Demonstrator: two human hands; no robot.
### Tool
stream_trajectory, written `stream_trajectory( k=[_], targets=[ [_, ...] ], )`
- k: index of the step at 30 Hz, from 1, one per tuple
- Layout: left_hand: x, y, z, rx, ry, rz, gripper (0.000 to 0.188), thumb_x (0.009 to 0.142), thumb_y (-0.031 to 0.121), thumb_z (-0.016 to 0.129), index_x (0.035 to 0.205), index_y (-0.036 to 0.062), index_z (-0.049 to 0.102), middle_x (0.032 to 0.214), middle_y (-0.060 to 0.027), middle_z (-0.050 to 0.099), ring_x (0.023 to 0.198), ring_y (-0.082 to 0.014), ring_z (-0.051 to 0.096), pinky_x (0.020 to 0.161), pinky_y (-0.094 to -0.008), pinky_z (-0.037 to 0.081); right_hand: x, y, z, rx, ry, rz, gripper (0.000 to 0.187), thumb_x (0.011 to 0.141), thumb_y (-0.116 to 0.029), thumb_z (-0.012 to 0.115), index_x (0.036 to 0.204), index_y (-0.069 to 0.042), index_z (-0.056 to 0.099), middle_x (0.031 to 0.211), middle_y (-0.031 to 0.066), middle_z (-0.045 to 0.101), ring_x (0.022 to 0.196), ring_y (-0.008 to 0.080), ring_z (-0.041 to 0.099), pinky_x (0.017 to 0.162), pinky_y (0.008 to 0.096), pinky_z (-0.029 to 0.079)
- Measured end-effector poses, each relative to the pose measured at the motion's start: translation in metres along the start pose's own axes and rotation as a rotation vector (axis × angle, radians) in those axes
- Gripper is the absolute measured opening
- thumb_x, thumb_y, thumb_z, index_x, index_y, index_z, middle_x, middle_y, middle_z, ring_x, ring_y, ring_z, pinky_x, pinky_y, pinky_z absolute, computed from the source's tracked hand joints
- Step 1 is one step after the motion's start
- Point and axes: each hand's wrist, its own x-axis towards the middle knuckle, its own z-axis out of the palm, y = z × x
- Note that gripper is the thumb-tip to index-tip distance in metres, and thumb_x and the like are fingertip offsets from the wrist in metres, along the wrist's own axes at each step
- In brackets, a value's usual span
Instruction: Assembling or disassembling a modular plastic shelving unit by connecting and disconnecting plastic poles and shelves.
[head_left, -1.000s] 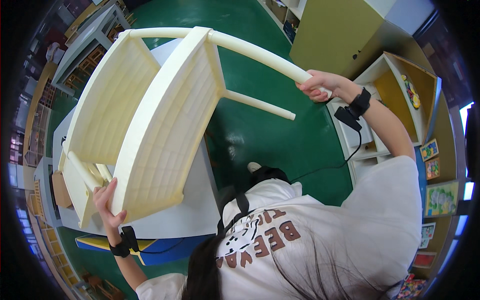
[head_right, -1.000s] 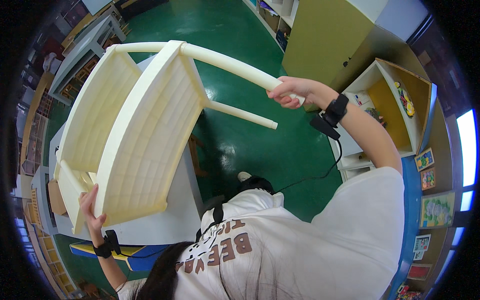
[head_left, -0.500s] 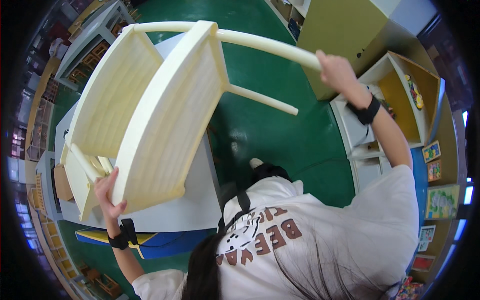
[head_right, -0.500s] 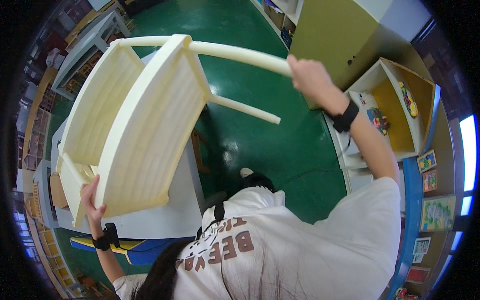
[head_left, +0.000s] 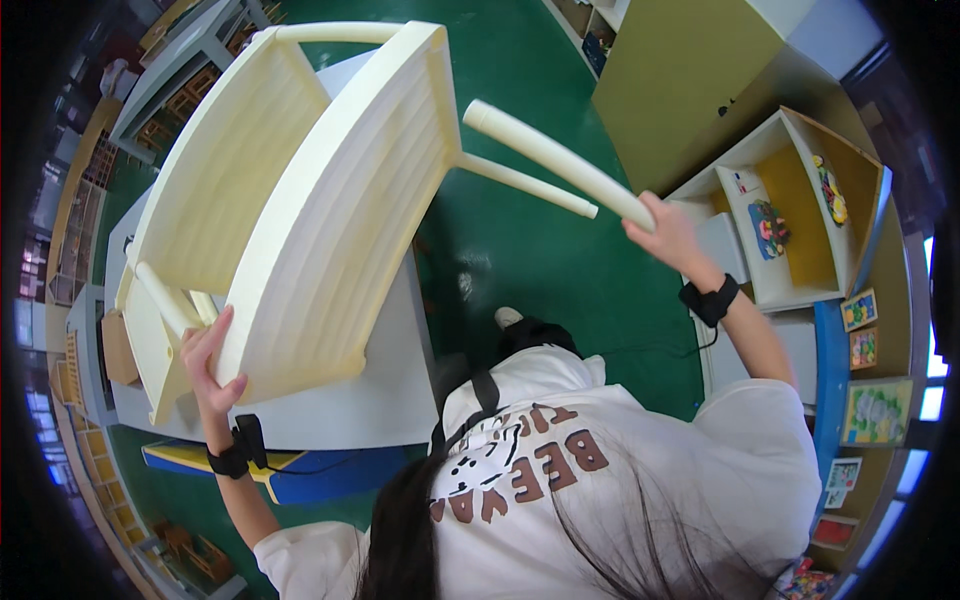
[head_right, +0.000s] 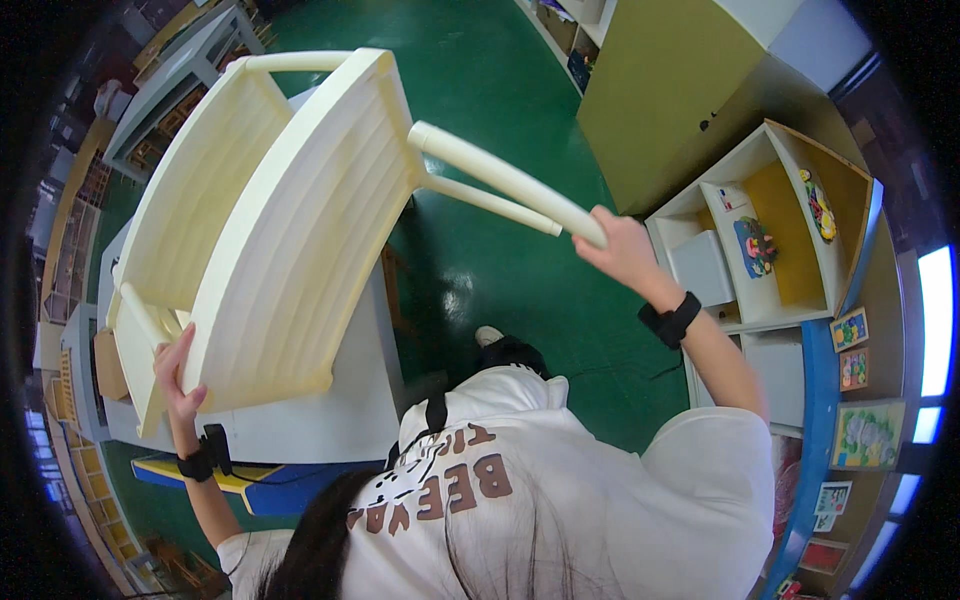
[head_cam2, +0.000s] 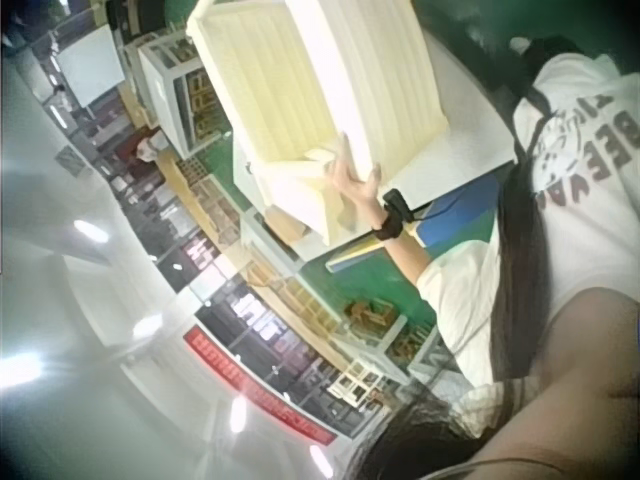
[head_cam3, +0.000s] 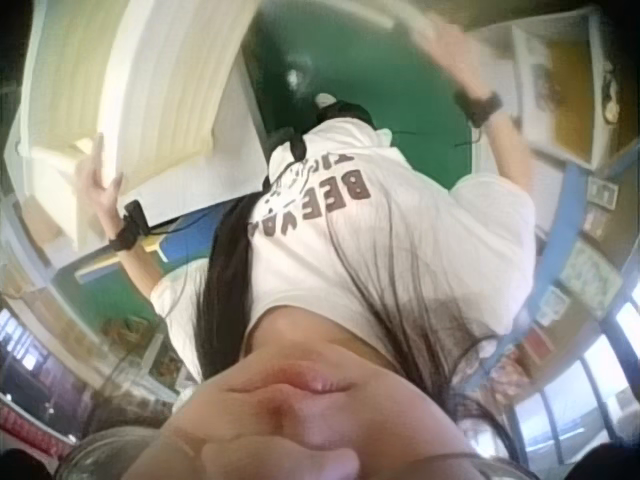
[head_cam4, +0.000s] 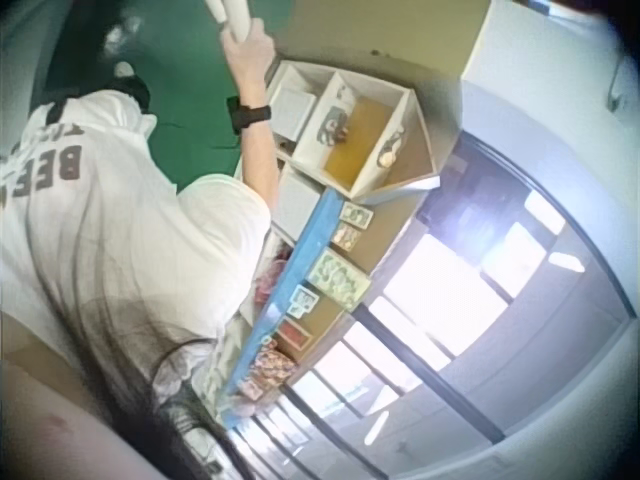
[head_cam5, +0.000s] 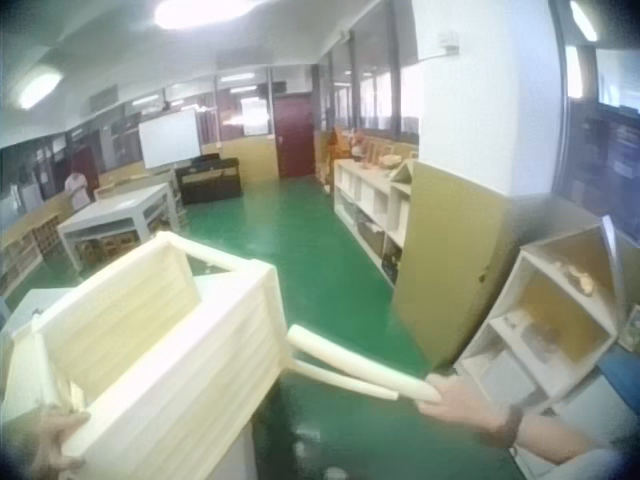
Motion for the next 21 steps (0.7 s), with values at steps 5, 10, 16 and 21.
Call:
stream_trajectory(
  k=[5,10,16,21],
  targets=[
    [0.003,-0.002,0.001,0.012,-0.001,0.011,0.076,0.055,0.056,0.05,0.105,-0.0008,0.057,0.083,-0.0127,0.061,0.064,-0.0216,0.046,0.069,-0.0307,0.032,-0.008,-0.019,0.032,0.135,-0.427,-0.199,0.024,0.064,-0.026,0.062,0.071,-0.005,0.053,0.059,0.014,0.055,0.057,0.0303,0.056,0.052,0.0362,0.044],
    [0.013,0.006,-0.003,0.03,-0.048,0.003,0.079,0.053,0.058,0.048,0.108,0.002,0.056,0.074,-0.0125,0.06,0.061,-0.0205,0.044,0.065,-0.0293,0.03,-0.007,-0.077,0.071,0.319,-0.718,-0.386,0.025,0.066,-0.029,0.061,0.074,-0.005,0.054,0.06,0.0148,0.055,0.057,0.0313,0.055,0.052,0.0378,0.043],
    [0.019,0.016,-0.006,0.01,-0.065,0.051,0.075,0.052,0.053,0.05,0.114,0.0107,0.053,0.073,-0.0115,0.06,0.058,-0.0219,0.043,0.064,-0.0278,0.031,-0.023,-0.185,0.16,0.239,-0.98,-0.628,0.035,0.07,-0.037,0.058,0.076,-0.002,0.054,0.064,0.019,0.056,0.062,0.0358,0.055,0.057,0.0422,0.045],
    [0.019,0.017,0.004,-0.033,-0.048,0.073,0.064,0.055,0.046,0.054,0.113,0.0186,0.054,0.063,-0.0086,0.057,0.053,-0.0219,0.04,0.062,-0.0271,0.031,-0.065,-0.262,0.237,0.534,-1.085,-0.56,0.041,0.075,-0.038,0.055,0.08,0.002,0.053,0.059,0.0156,0.054,0.053,0.0276,0.055,0.05,0.037,0.043]
  ],
)
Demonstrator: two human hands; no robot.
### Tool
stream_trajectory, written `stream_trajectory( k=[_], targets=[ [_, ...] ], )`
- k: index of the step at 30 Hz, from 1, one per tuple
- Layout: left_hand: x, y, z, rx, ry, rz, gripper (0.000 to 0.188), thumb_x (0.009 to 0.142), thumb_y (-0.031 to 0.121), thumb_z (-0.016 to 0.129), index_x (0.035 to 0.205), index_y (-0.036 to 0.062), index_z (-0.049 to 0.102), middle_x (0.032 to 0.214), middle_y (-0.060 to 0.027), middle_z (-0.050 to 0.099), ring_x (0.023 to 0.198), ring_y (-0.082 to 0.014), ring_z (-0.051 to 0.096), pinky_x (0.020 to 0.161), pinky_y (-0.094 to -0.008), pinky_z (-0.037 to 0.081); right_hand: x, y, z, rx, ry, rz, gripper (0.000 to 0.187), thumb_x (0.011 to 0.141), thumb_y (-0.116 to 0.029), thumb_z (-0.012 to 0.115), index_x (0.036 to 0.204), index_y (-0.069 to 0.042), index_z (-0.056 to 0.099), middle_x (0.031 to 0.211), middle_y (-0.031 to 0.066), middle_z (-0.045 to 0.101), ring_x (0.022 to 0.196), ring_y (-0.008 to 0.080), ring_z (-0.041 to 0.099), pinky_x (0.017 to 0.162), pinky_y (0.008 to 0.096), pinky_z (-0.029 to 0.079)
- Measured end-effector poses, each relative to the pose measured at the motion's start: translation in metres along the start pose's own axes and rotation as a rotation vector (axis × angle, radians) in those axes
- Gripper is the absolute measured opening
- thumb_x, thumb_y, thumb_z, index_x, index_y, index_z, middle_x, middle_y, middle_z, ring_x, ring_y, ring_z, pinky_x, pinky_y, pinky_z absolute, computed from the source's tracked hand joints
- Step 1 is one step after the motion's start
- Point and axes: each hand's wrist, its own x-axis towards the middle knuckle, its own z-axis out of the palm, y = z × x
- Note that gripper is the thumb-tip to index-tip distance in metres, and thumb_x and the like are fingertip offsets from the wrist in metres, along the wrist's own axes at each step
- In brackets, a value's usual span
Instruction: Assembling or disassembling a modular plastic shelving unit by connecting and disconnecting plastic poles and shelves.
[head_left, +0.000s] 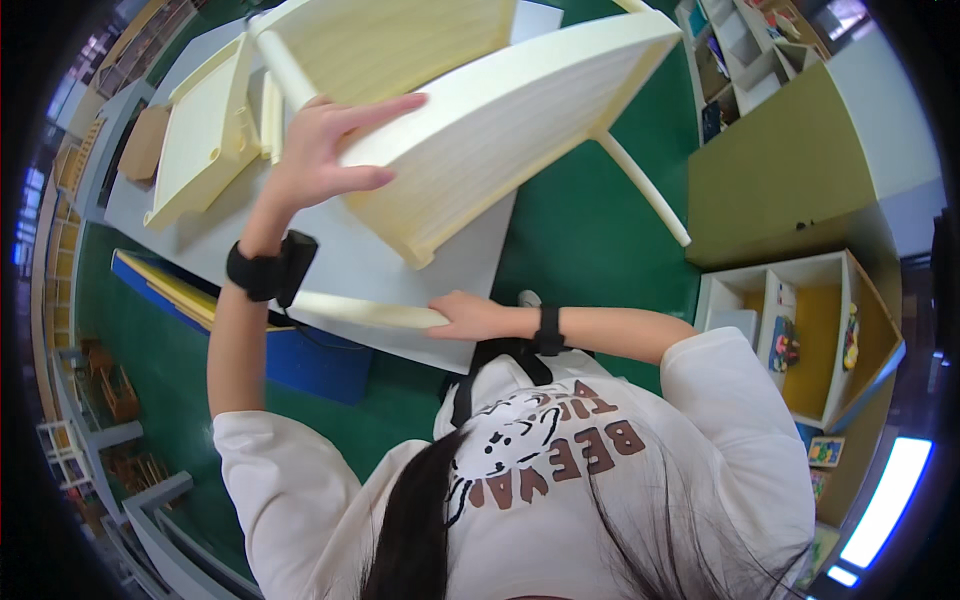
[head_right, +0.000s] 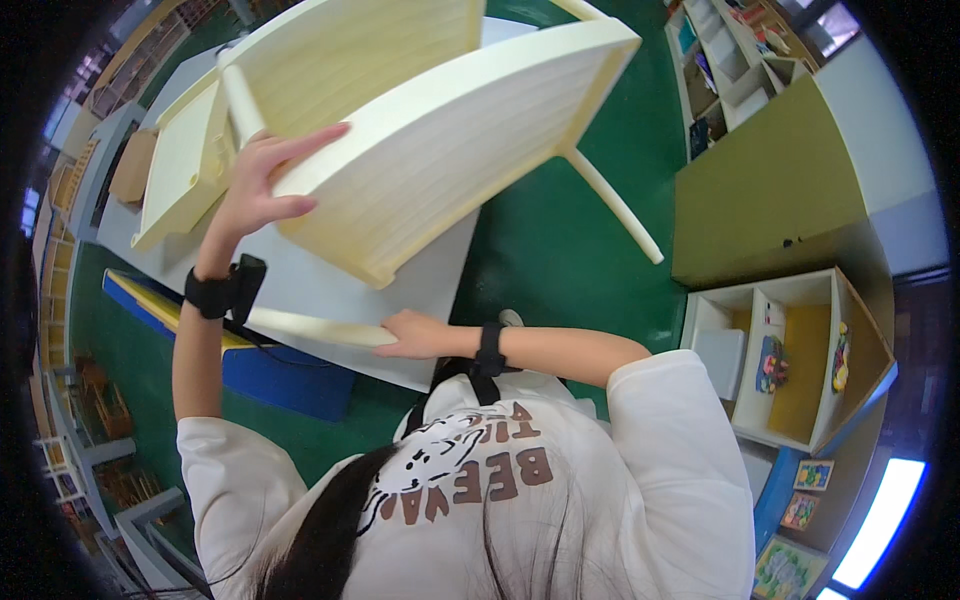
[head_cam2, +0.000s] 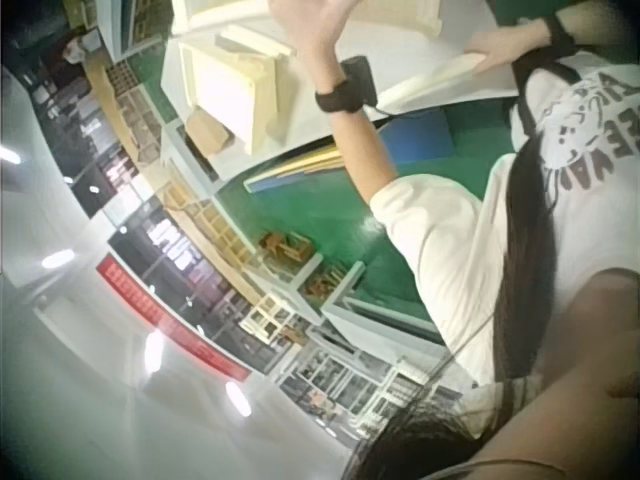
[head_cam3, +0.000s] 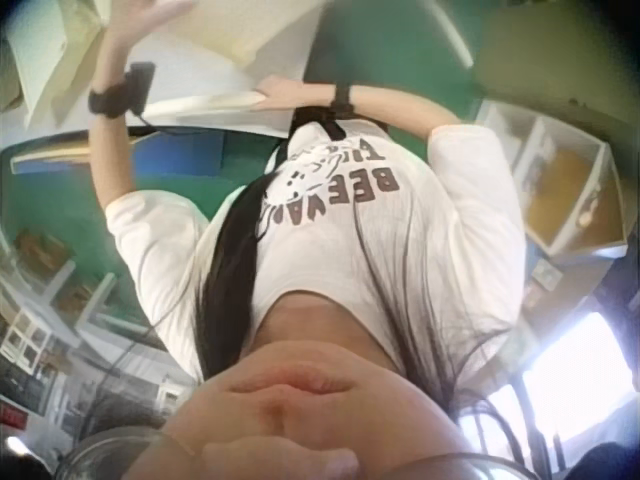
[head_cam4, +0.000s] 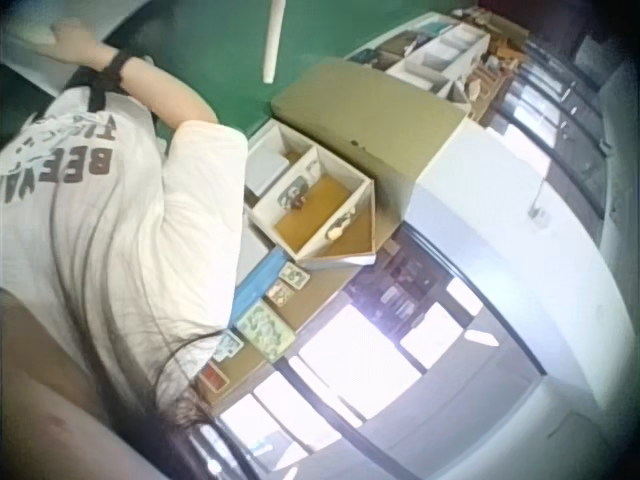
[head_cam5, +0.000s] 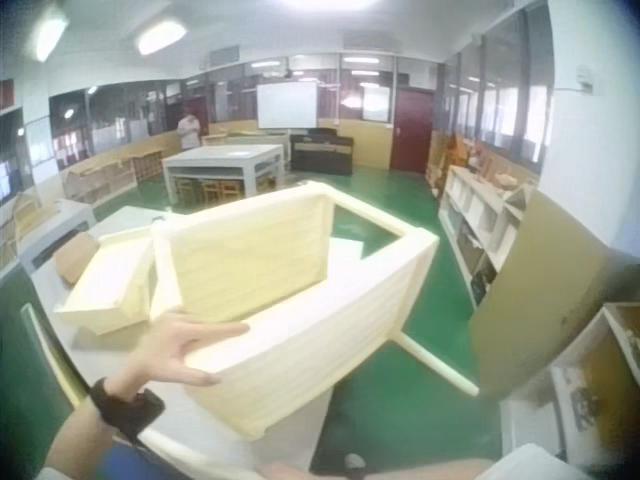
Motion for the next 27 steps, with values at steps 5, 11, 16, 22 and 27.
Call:
stream_trajectory(
  k=[5,11,16,22,27],
  targets=[
    [0.001,-0.008,0.008,-0.029,0.069,0.048,0.058,0.056,0.044,0.058,0.111,0.026,0.056,0.057,-0.0069,0.052,0.05,-0.0203,0.038,0.061,-0.0268,0.031,0.067,-0.029,0.051,0.438,0.043,0.218,0.04,0.076,-0.033,0.055,0.082,0.005,0.046,0.056,0.0109,0.051,0.043,0.0174,0.051,0.038,0.0291,0.041],
    [0.002,-0.004,0.008,-0.004,0.135,0.06,0.057,0.055,0.043,0.058,0.109,0.0245,0.057,0.074,-0.0043,0.061,0.054,-0.019,0.043,0.057,-0.0261,0.034,0.173,-0.018,0.097,0.674,0.569,0.206,0.041,0.077,-0.029,0.053,0.099,0.004,0.041,0.067,0.0132,0.054,0.042,0.0199,0.052,0.035,0.0304,0.042],
    [0.003,-0.005,0.011,0.002,0.158,-0.013,0.052,0.052,0.044,0.06,0.102,0.0294,0.061,0.072,-0.0019,0.062,0.053,-0.0164,0.041,0.056,-0.0243,0.031,0.242,0.006,0.08,0.692,0.431,0.414,0.056,0.071,-0.03,0.057,0.113,0.0,0.035,0.093,0.0194,0.048,0.072,0.0264,0.053,0.06,0.0361,0.044],
    [-0.001,-0.007,0.014,-0.003,0.199,-0.038,0.054,0.048,0.047,0.06,0.1,0.0306,0.062,0.061,-0.0033,0.057,0.05,-0.0186,0.037,0.056,-0.0253,0.031,0.29,0.002,0.06,0.382,0.493,0.512,0.074,0.063,-0.031,0.061,0.121,-0.003,0.024,0.109,0.0228,0.033,0.091,0.0334,0.044,0.078,0.0413,0.036],
    [-0.005,-0.007,0.013,0.013,0.205,-0.051,0.054,0.048,0.046,0.059,0.099,0.0306,0.063,0.056,-0.0035,0.054,0.049,-0.0188,0.035,0.055,-0.0251,0.03,0.327,-0.015,0.047,0.228,0.526,0.488,0.09,0.056,-0.033,0.064,0.128,-0.006,0.016,0.123,0.0256,0.02,0.106,0.0392,0.036,0.092,0.0455,0.03]
  ],
)
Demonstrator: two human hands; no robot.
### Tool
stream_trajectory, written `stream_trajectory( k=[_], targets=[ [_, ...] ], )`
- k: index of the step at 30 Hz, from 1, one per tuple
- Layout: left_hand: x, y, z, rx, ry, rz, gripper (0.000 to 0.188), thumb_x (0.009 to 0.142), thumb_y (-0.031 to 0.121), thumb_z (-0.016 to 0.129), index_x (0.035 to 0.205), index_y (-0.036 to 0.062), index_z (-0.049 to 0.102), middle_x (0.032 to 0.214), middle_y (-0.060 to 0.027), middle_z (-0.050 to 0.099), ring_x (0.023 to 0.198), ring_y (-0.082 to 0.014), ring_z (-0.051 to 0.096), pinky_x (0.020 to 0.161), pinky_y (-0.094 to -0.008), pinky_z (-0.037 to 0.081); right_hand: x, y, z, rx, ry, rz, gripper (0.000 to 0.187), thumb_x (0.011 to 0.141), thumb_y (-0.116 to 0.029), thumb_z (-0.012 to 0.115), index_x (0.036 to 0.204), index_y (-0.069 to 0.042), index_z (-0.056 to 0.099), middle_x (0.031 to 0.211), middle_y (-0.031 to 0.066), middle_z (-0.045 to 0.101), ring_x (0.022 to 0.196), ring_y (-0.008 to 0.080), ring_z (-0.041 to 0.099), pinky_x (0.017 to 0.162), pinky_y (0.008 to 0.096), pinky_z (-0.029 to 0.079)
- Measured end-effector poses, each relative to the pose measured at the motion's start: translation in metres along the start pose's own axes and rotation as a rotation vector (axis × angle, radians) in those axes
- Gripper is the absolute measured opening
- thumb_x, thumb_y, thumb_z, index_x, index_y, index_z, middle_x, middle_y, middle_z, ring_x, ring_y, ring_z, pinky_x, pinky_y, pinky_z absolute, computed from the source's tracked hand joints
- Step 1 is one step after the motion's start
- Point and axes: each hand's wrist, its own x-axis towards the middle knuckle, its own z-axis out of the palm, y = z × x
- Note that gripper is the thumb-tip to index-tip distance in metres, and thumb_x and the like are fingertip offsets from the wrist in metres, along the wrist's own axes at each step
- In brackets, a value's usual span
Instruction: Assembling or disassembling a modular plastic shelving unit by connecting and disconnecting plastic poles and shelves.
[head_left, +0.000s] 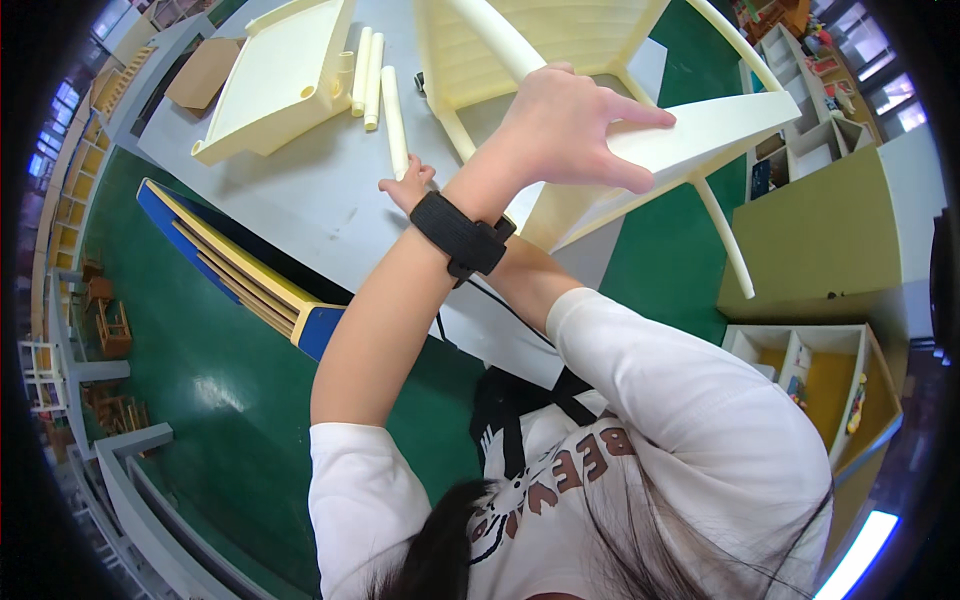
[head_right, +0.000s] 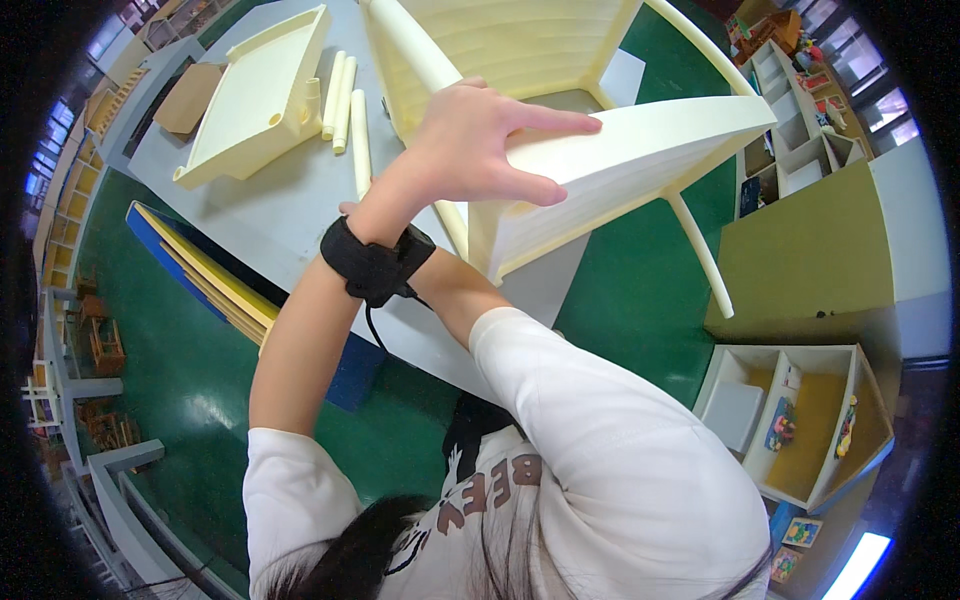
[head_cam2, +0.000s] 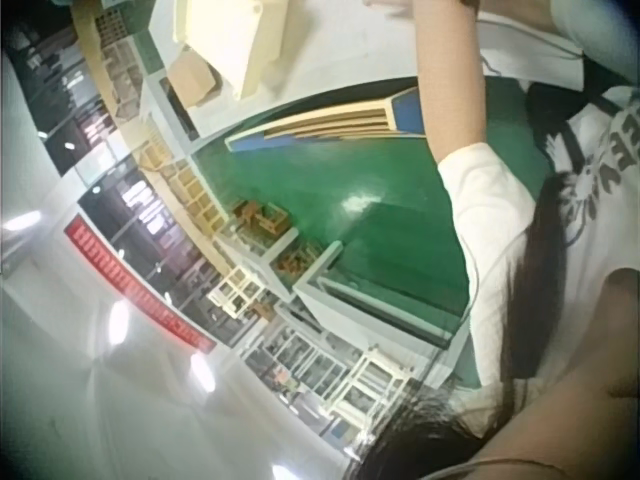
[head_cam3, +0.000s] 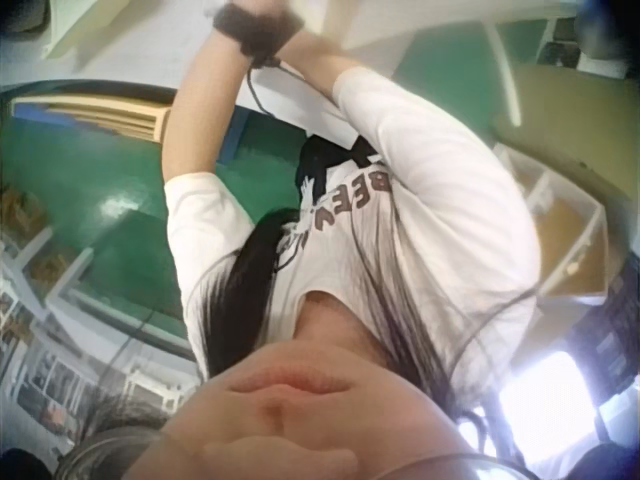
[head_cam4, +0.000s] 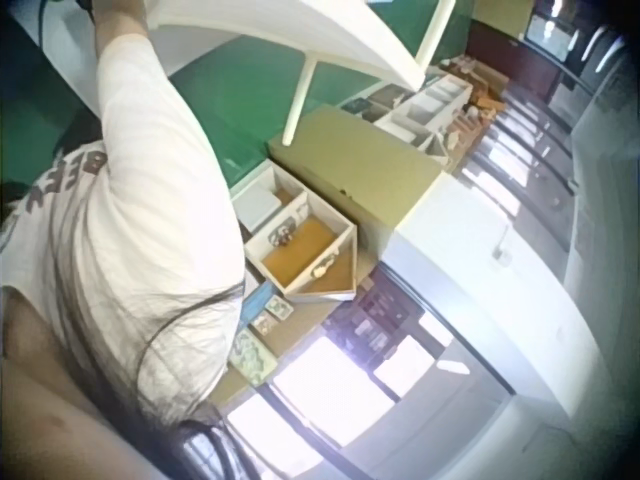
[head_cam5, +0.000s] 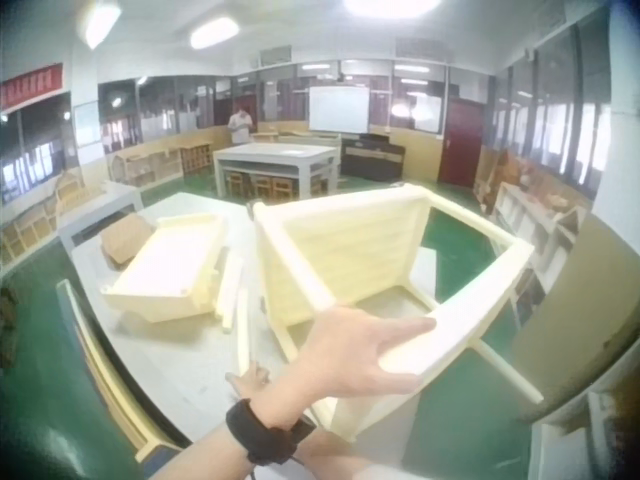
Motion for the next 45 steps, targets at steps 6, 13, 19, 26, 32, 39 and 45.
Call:
stream_trajectory(
  k=[6,13,19,26,32,39,45],
  targets=[
    [0.006,0.004,0.0,0.005,-0.048,-0.01,0.054,0.047,0.045,0.059,0.099,0.0307,0.062,0.054,-0.0027,0.052,0.048,-0.0185,0.034,0.055,-0.025,0.029,0.027,-0.007,-0.007,0.014,0.041,-0.515,0.089,0.06,-0.032,0.066,0.133,-0.015,0.016,0.132,0.0277,-0.009,0.119,0.0445,0.018,0.093,0.0468,0.029],
    [-0.006,-0.005,-0.005,-0.012,-0.023,0.015,0.051,0.049,0.043,0.06,0.098,0.0269,0.063,0.046,-0.0048,0.047,0.049,-0.0204,0.047,0.06,-0.0265,0.034,-0.075,0.022,-0.005,-0.45,-0.139,-1.047,0.075,0.075,-0.044,0.053,0.134,-0.017,0.016,0.135,0.0283,-0.002,0.124,0.0422,0.013,0.098,0.0491,0.02],
    [0.004,0.0,-0.007,-0.035,-0.067,0.07,0.056,0.049,0.039,0.059,0.103,0.0249,0.061,0.047,-0.0058,0.048,0.047,-0.0202,0.043,0.058,-0.0269,0.031,-0.187,0.052,-0.081,-0.36,-0.688,-0.736,0.066,0.078,-0.049,0.046,0.133,-0.024,0.018,0.138,0.0178,0.007,0.126,0.0386,0.007,0.08,0.0723,0.016],
    [0.011,0.001,-0.008,-0.113,-0.105,0.107,0.062,0.048,0.043,0.056,0.105,0.018,0.06,0.052,-0.0069,0.052,0.05,-0.0203,0.045,0.059,-0.0274,0.031,-0.233,0.135,-0.221,0.279,-0.721,-0.518,0.038,0.054,0.011,0.035,0.083,0.003,0.059,0.082,0.0127,0.06,0.08,0.0209,0.056,0.074,0.0307,0.044],
    [0.005,0.005,-0.012,-0.023,-0.134,0.055,0.07,0.048,0.048,0.052,0.106,0.0097,0.059,0.051,-0.0089,0.049,0.051,-0.0233,0.042,0.059,-0.0286,0.029,-0.247,0.185,-0.339,0.125,-0.253,-0.192,0.011,0.049,-0.001,0.04,0.039,-0.002,0.045,0.035,0.003,0.039,0.033,0.0089,0.037,0.033,0.0248,0.028],
    [0.003,0.003,-0.014,-0.005,-0.139,0.02,0.074,0.049,0.051,0.051,0.104,0.0008,0.058,0.053,-0.0059,0.042,0.053,-0.0192,0.037,0.061,-0.0282,0.027,-0.194,0.248,-0.501,0.043,0.306,-0.228,0.017,0.058,0.001,0.038,0.054,0.001,0.055,0.049,0.0065,0.052,0.047,0.0117,0.05,0.044,0.0238,0.039],
    [-0.008,-0.003,-0.02,0.039,-0.139,-0.075,0.077,0.047,0.052,0.051,0.102,-0.0024,0.058,0.059,-0.0071,0.042,0.061,-0.0206,0.034,0.062,-0.0304,0.028,-0.153,0.306,-0.584,0.268,-0.024,0.294,0.063,0.072,-0.05,0.053,0.123,-0.019,0.035,0.121,0.0039,0.037,0.103,0.02,0.043,0.078,0.052,0.035]
  ],
)
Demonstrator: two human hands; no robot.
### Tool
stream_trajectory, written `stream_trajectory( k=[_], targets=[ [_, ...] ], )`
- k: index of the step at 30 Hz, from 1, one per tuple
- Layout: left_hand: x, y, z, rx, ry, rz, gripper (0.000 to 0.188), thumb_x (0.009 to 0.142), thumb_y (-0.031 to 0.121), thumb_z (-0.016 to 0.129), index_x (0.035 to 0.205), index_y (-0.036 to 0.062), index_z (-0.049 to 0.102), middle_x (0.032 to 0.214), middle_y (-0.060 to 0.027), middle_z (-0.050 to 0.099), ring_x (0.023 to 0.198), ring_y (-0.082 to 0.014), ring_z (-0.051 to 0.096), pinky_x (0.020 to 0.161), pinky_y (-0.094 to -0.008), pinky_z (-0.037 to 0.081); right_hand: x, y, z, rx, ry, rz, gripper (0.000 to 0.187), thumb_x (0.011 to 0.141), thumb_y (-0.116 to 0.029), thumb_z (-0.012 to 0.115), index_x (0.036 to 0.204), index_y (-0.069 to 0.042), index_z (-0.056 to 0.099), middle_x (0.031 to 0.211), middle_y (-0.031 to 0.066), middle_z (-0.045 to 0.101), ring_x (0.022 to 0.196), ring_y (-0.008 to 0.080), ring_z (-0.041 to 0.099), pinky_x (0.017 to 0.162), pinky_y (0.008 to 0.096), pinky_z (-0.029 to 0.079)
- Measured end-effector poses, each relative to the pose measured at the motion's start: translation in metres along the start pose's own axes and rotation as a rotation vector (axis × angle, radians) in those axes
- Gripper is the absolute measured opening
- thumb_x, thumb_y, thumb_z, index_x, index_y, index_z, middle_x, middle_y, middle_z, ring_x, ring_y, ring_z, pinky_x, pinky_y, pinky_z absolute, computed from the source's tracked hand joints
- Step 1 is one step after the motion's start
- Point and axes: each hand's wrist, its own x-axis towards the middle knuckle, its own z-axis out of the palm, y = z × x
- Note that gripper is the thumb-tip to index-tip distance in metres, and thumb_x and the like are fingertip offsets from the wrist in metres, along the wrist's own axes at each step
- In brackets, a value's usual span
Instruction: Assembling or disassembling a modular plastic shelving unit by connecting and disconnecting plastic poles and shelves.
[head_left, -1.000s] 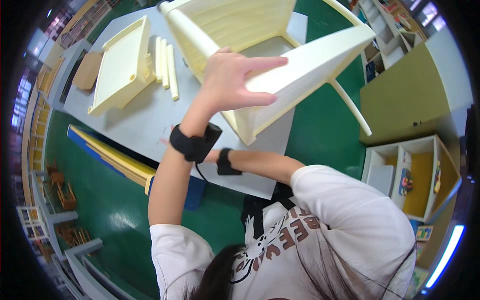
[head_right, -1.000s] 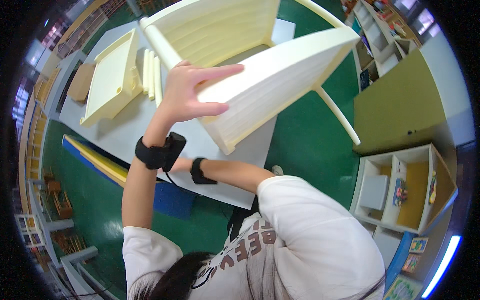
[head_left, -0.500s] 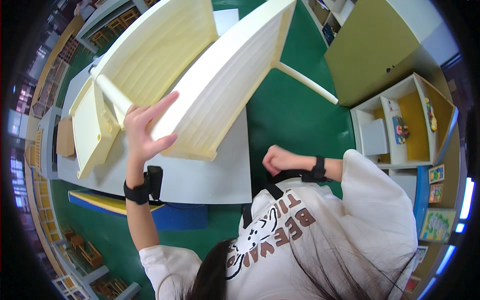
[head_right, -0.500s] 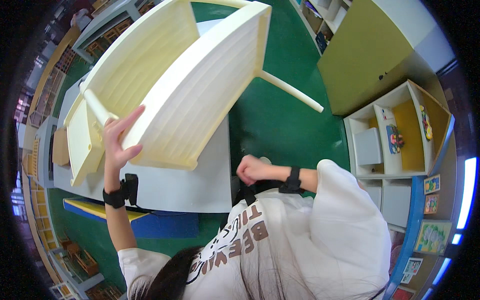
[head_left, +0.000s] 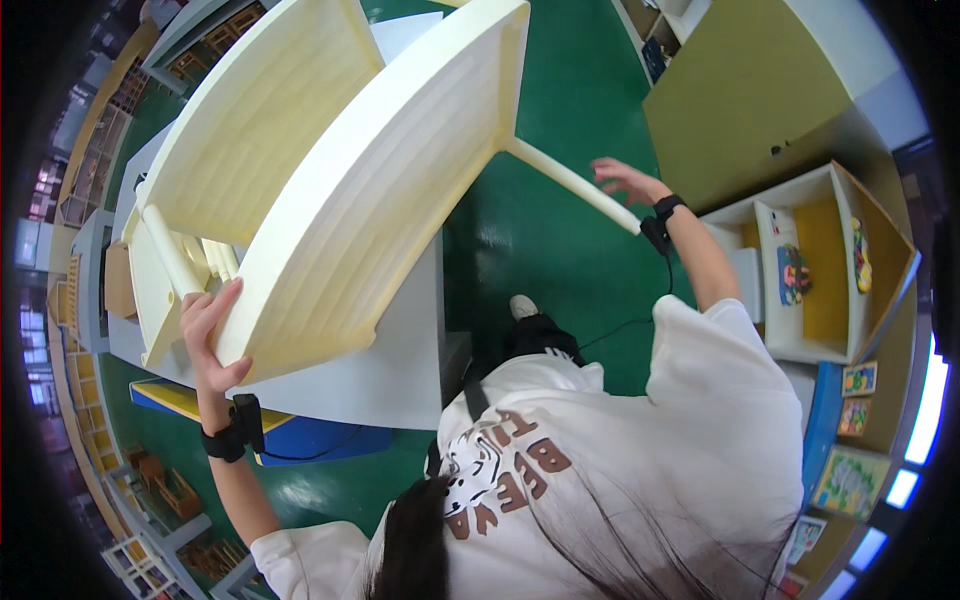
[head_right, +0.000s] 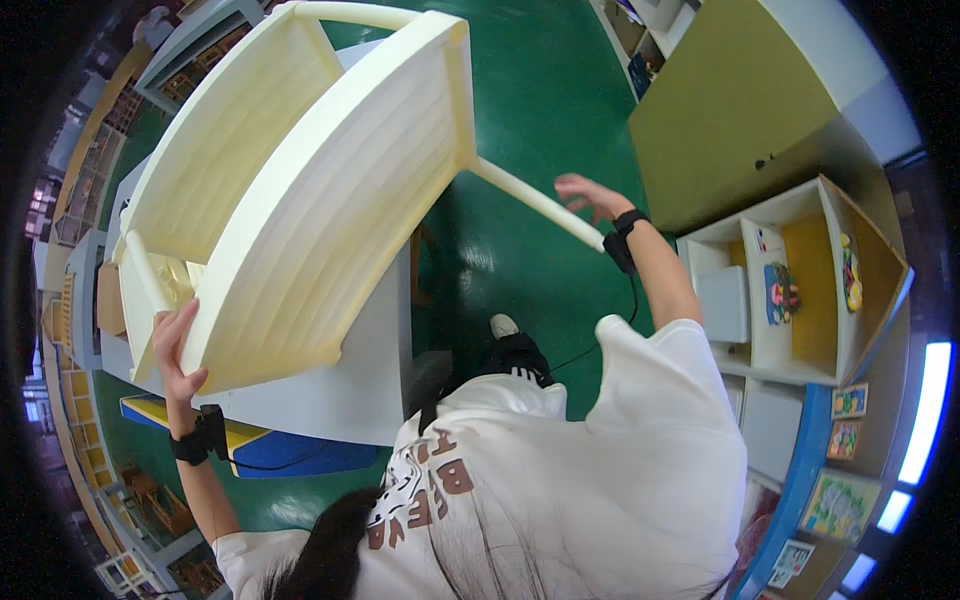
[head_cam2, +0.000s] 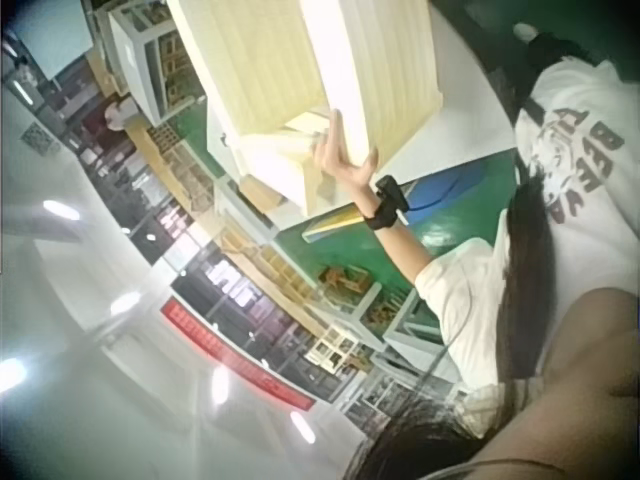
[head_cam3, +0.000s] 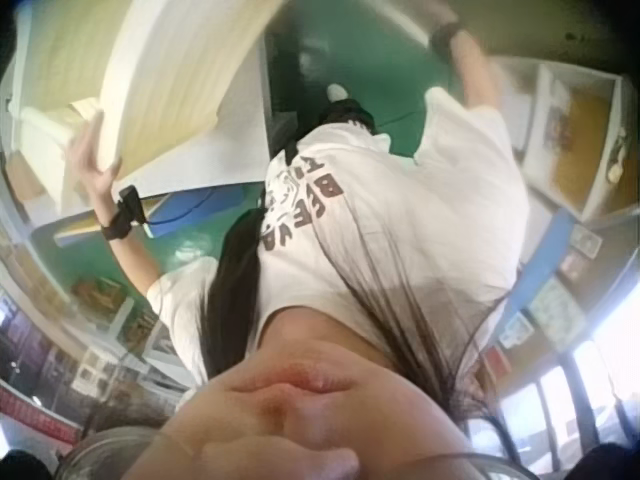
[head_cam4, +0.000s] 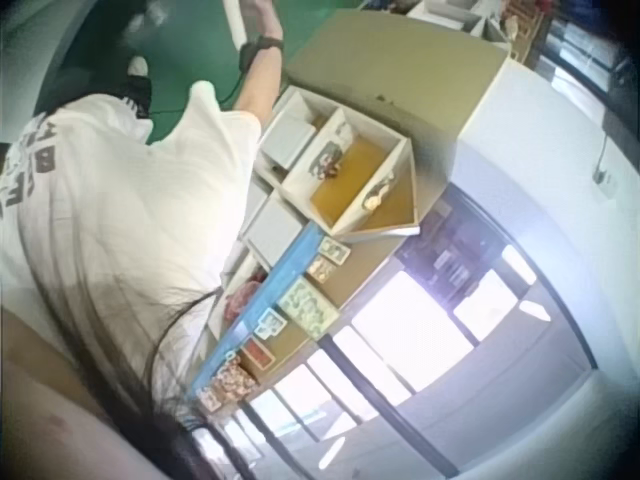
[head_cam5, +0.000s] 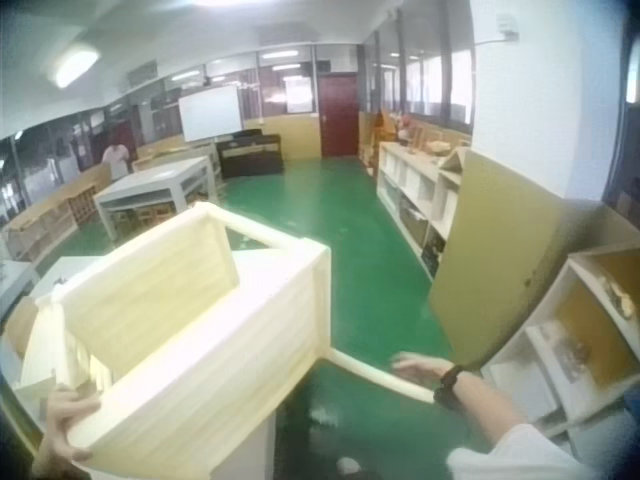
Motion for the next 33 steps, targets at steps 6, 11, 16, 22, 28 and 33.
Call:
stream_trajectory(
  k=[6,11,16,22,28,33],
  targets=[
    [-0.016,-0.008,-0.004,-0.004,-0.022,-0.067,0.081,0.045,0.052,0.051,0.102,-0.0053,0.055,0.064,-0.0105,0.042,0.065,-0.0232,0.036,0.064,-0.0317,0.03,0.022,0.046,0.011,0.44,-0.594,0.213,0.05,0.082,-0.039,0.047,0.116,-0.004,0.04,0.095,0.0183,0.056,0.079,0.0246,0.061,0.05,0.0341,0.054],
    [-0.012,-0.008,-0.007,0.009,-0.03,-0.06,0.081,0.046,0.051,0.05,0.103,-0.0057,0.055,0.066,-0.0118,0.045,0.067,-0.0236,0.038,0.066,-0.0324,0.03,0.017,0.073,-0.009,0.504,-0.68,0.425,0.041,0.084,-0.037,0.045,0.096,0.002,0.05,0.067,0.0129,0.058,0.053,0.0176,0.058,0.042,0.0246,0.045],
    [-0.013,-0.013,-0.009,0.004,-0.052,-0.085,0.082,0.045,0.051,0.05,0.104,-0.0063,0.054,0.067,-0.0117,0.046,0.068,-0.0237,0.038,0.067,-0.0326,0.03,0.009,0.071,0.001,0.602,-0.629,0.348,0.019,0.077,-0.017,0.054,0.067,-0.004,0.044,0.047,0.0004,0.038,0.034,0.0071,0.032,0.032,0.0194,0.025],
    [-0.021,-0.017,-0.01,-0.004,-0.05,-0.081,0.084,0.045,0.052,0.05,0.105,-0.007,0.053,0.066,-0.0115,0.045,0.068,-0.0237,0.037,0.068,-0.0331,0.03,-0.007,0.062,0.012,0.49,-0.456,0.299,0.022,0.075,-0.012,0.054,0.061,-0.008,0.038,0.047,-0.0012,0.037,0.033,0.005,0.031,0.032,0.0185,0.024],
    [-0.028,-0.021,-0.012,-0.001,-0.023,-0.046,0.083,0.046,0.051,0.05,0.105,-0.0072,0.053,0.066,-0.0116,0.045,0.067,-0.0236,0.037,0.067,-0.0334,0.03,-0.028,0.061,0.026,0.482,-0.362,0.279,0.02,0.074,-0.01,0.054,0.06,-0.007,0.039,0.046,-0.0022,0.037,0.033,0.0052,0.033,0.03,0.0187,0.025],
    [-0.031,-0.029,-0.015,0.009,-0.065,0.01,0.083,0.047,0.051,0.05,0.106,-0.0075,0.052,0.067,-0.0123,0.045,0.066,-0.024,0.039,0.066,-0.0336,0.031,-0.041,0.058,0.034,0.414,-0.335,0.208,0.018,0.073,-0.011,0.054,0.061,-0.006,0.041,0.045,-0.001,0.039,0.032,0.0058,0.033,0.03,0.0193,0.026]
  ],
)
